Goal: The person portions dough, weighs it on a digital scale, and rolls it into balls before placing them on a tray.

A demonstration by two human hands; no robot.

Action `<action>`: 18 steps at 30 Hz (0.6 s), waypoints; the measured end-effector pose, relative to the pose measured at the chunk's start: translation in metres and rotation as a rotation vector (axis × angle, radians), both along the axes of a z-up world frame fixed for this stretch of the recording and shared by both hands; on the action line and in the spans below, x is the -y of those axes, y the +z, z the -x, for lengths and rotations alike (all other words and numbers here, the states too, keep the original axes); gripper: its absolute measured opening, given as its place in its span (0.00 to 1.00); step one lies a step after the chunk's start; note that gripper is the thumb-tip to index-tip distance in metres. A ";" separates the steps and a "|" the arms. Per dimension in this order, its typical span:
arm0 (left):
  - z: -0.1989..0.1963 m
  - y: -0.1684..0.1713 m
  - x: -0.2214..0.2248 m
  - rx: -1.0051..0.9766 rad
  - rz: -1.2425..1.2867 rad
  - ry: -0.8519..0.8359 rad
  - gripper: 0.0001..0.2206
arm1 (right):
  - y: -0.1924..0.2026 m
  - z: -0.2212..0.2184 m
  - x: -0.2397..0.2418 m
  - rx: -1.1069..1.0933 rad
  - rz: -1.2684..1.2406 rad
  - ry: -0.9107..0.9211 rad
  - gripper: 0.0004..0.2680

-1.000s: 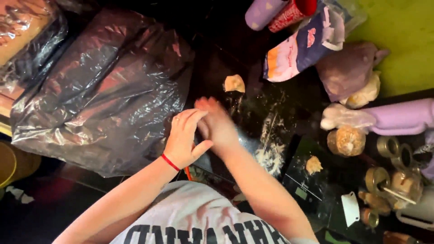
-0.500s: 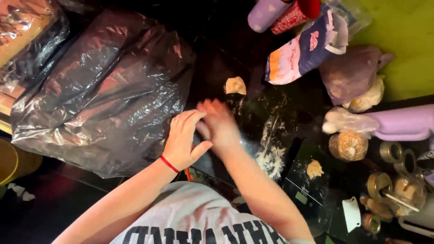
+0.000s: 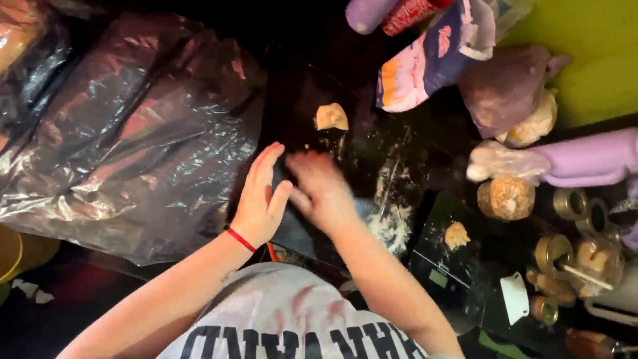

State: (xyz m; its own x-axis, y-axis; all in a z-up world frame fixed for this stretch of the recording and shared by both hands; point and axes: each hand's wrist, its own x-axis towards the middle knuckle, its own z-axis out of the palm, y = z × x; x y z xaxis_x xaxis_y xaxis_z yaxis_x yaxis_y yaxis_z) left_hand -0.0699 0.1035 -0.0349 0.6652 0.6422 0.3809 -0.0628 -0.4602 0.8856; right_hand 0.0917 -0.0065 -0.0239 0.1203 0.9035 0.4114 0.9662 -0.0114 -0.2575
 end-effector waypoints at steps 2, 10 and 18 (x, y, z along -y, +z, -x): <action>-0.012 -0.003 0.011 0.058 0.079 -0.077 0.28 | 0.009 -0.036 0.007 0.088 0.020 -0.043 0.23; -0.034 0.003 0.011 0.311 0.533 -0.239 0.24 | 0.033 -0.023 0.093 -0.411 0.054 0.057 0.12; -0.006 0.002 -0.005 -0.080 -0.210 -0.047 0.29 | 0.005 -0.047 0.049 0.116 0.068 -0.038 0.19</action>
State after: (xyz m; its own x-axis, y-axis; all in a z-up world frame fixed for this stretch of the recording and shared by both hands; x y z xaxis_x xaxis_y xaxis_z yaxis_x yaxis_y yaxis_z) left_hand -0.0635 0.1086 -0.0334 0.7261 0.5220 0.4476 -0.0218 -0.6331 0.7738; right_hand 0.1387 -0.0556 -0.0193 0.1103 0.9253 0.3629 0.9880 -0.0624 -0.1411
